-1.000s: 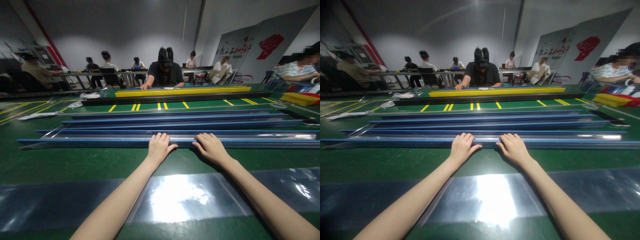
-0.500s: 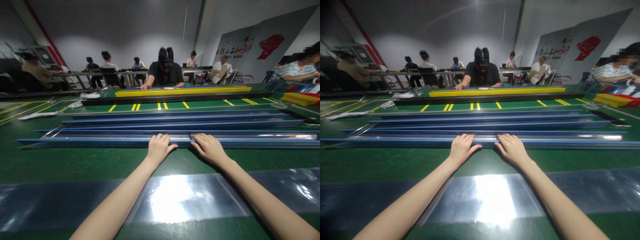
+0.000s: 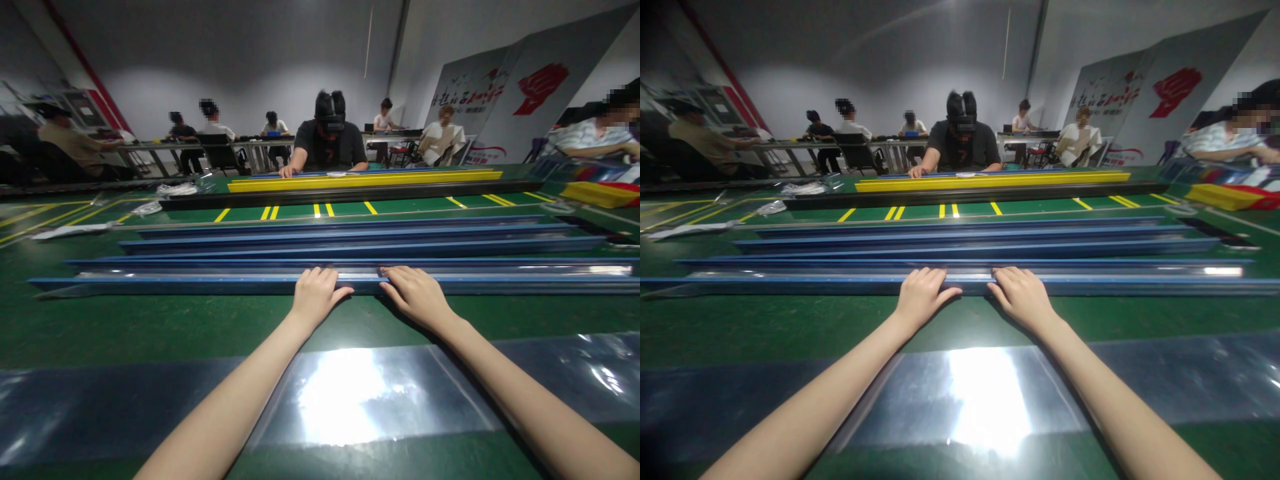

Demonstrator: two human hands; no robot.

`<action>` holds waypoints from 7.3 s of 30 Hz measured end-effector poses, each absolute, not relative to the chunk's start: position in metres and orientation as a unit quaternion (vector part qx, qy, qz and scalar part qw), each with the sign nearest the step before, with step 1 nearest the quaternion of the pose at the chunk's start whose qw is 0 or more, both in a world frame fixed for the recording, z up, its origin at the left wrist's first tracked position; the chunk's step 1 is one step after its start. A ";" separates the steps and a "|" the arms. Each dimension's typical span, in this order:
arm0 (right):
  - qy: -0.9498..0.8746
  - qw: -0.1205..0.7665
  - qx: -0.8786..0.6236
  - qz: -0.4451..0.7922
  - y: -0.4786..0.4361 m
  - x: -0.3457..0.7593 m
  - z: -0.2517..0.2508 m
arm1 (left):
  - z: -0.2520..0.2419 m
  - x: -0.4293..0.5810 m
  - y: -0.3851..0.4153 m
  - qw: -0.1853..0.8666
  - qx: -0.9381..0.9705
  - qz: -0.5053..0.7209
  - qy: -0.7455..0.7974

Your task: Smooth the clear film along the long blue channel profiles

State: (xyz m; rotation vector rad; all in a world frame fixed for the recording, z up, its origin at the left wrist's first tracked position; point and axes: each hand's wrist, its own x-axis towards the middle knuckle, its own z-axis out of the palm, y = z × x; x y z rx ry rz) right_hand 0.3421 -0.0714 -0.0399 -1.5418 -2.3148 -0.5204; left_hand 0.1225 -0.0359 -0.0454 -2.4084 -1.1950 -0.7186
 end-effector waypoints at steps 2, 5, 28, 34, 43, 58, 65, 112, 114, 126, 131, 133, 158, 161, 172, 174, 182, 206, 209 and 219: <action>-0.808 0.156 -0.538 -0.181 -0.071 0.342 -0.040 | -0.045 0.123 -0.036 0.184 -0.851 -0.249 -0.425; -0.808 0.158 -0.538 -0.181 -0.072 0.342 -0.040 | -0.044 0.123 -0.036 0.189 -0.850 -0.247 -0.426; -0.805 0.156 -0.547 -0.168 -0.073 0.340 -0.038 | -0.044 0.123 -0.038 0.191 -0.847 -0.249 -0.428; -0.803 0.158 -0.549 -0.170 -0.072 0.340 -0.039 | -0.046 0.122 -0.036 0.192 -0.848 -0.267 -0.415; -0.805 0.163 -0.544 -0.173 -0.073 0.341 -0.039 | -0.048 0.123 -0.035 0.191 -0.850 -0.257 -0.419; -0.808 0.139 -0.556 -0.137 -0.073 0.336 -0.031 | -0.045 0.124 -0.037 0.187 -0.851 -0.242 -0.428; -0.816 0.112 -0.556 -0.109 -0.071 0.321 -0.024 | -0.044 0.124 -0.038 0.182 -0.850 -0.241 -0.431; -0.807 0.180 -0.544 -0.146 -0.073 0.329 -0.022 | -0.043 0.120 -0.036 0.187 -0.863 -0.260 -0.392; -0.802 0.168 -0.551 -0.155 -0.074 0.333 -0.020 | -0.043 0.119 -0.036 0.192 -0.864 -0.265 -0.383; -0.761 0.097 -0.623 -0.154 -0.080 0.373 -0.011 | -0.043 0.120 -0.037 0.208 -0.856 -0.252 -0.401; -0.767 0.087 -0.609 -0.181 -0.082 0.369 -0.010 | -0.043 0.121 -0.037 0.210 -0.854 -0.251 -0.405; -0.779 0.093 -0.592 -0.187 -0.081 0.362 -0.011 | -0.043 0.122 -0.037 0.211 -0.853 -0.252 -0.407; -0.799 0.161 -0.534 -0.223 -0.072 0.325 -0.024 | -0.045 0.121 -0.037 0.207 -0.853 -0.258 -0.404; -0.797 0.163 -0.537 -0.220 -0.075 0.330 -0.021 | -0.044 0.121 -0.037 0.209 -0.859 -0.259 -0.388; -0.783 0.142 -0.556 -0.241 -0.078 0.357 -0.023 | -0.044 0.123 -0.036 0.208 -0.863 -0.250 -0.387; -0.785 0.150 -0.550 -0.242 -0.078 0.357 -0.025 | -0.045 0.123 -0.035 0.207 -0.863 -0.248 -0.388; -0.801 0.161 -0.535 -0.214 -0.079 0.351 -0.031 | -0.046 0.123 -0.035 0.204 -0.862 -0.239 -0.398; -0.841 0.158 -0.490 -0.165 -0.067 0.332 -0.035 | -0.047 0.123 -0.034 0.188 -0.866 -0.250 -0.391; -0.838 0.161 -0.501 -0.146 -0.065 0.331 -0.035 | -0.046 0.123 -0.035 0.188 -0.864 -0.251 -0.393; -0.841 0.157 -0.503 -0.121 -0.067 0.328 -0.034 | -0.047 0.123 -0.035 0.192 -0.863 -0.250 -0.396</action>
